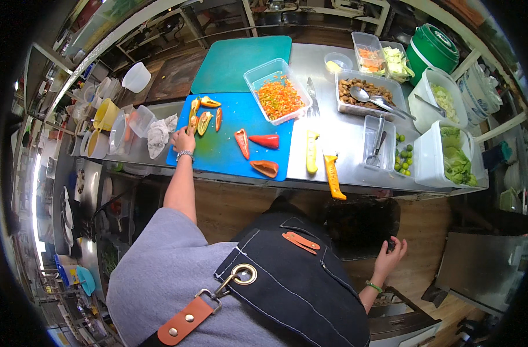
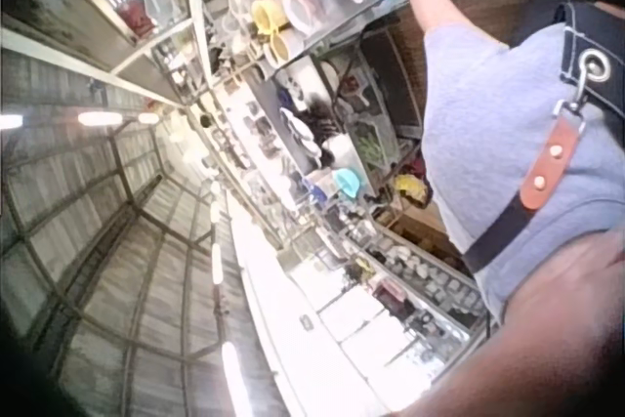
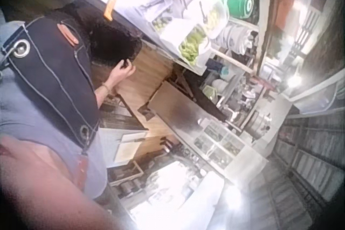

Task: The person dices orange bell peppers on a blue cutting board using a chef's knife, then transfers the diced pieces into a clear plastic container. They continue chopping additional peppers and place the finished pieces into the container.

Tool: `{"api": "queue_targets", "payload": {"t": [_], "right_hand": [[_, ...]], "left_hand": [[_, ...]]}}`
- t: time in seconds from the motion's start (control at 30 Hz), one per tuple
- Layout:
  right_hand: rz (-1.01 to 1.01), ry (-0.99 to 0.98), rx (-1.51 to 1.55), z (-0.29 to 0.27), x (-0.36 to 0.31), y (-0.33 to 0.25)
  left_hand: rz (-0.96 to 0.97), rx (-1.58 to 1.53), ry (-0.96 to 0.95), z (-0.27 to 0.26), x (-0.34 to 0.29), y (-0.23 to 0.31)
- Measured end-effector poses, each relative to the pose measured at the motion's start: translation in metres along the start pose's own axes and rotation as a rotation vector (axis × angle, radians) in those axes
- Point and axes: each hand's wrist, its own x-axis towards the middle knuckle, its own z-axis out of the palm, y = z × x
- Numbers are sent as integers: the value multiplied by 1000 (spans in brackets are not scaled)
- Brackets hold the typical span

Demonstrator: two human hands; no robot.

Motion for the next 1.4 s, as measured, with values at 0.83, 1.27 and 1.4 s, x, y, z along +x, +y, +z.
{"api": "queue_targets", "payload": {"t": [0.83,1.27,1.4], "right_hand": [[-640,-153,133,59,-6,-177],[-858,-218,-210,13,39,-175],[-691,-92,-252,20,33,-172]], "left_hand": [[986,-912,-863,-42,-266,162],[1021,-784,-1905,-59,-358,256],[428,-1095,-2031,-50,-397,252]]}}
